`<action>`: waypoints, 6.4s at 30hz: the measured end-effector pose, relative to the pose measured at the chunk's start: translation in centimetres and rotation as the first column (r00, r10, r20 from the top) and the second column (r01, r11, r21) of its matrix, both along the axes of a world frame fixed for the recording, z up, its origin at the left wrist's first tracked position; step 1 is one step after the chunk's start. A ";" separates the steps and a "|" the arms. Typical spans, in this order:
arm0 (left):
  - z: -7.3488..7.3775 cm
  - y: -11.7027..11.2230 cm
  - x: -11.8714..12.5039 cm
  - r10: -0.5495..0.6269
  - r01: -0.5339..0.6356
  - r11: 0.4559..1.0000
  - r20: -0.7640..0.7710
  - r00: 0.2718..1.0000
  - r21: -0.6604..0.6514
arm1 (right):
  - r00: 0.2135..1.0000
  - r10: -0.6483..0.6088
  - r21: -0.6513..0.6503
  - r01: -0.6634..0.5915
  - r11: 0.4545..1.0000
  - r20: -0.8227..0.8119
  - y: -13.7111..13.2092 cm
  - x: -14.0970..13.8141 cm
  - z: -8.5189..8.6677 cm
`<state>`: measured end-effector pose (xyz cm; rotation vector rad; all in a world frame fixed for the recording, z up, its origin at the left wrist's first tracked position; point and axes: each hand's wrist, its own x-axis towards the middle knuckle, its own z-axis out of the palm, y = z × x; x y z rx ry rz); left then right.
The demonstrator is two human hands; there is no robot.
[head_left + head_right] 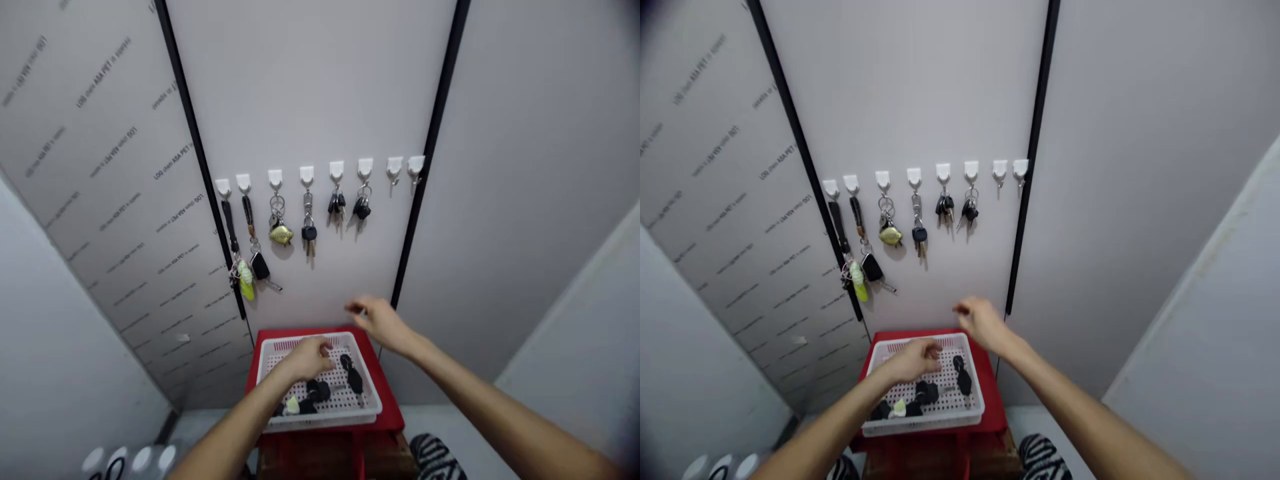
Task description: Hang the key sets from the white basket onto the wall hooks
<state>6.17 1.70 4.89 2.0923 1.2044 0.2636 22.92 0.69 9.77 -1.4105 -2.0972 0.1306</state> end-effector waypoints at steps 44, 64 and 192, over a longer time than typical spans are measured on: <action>-2.5 0.7 -1.1 0.312 -0.108 0.931 0.610 0.729 -0.348 | 0.845 -0.002 -0.320 -0.201 0.926 -0.535 -1.2 -3.5 -6.2; 1.2 0.5 -0.5 0.413 0.013 0.850 0.682 0.604 -0.527 | 0.934 0.067 -0.018 -0.078 0.997 -0.351 -2.5 -3.4 -4.2; 18.4 1.7 13.4 -0.185 -0.096 0.850 0.464 0.866 0.518 | 0.449 -0.192 0.010 0.409 0.912 -0.873 5.7 8.7 16.2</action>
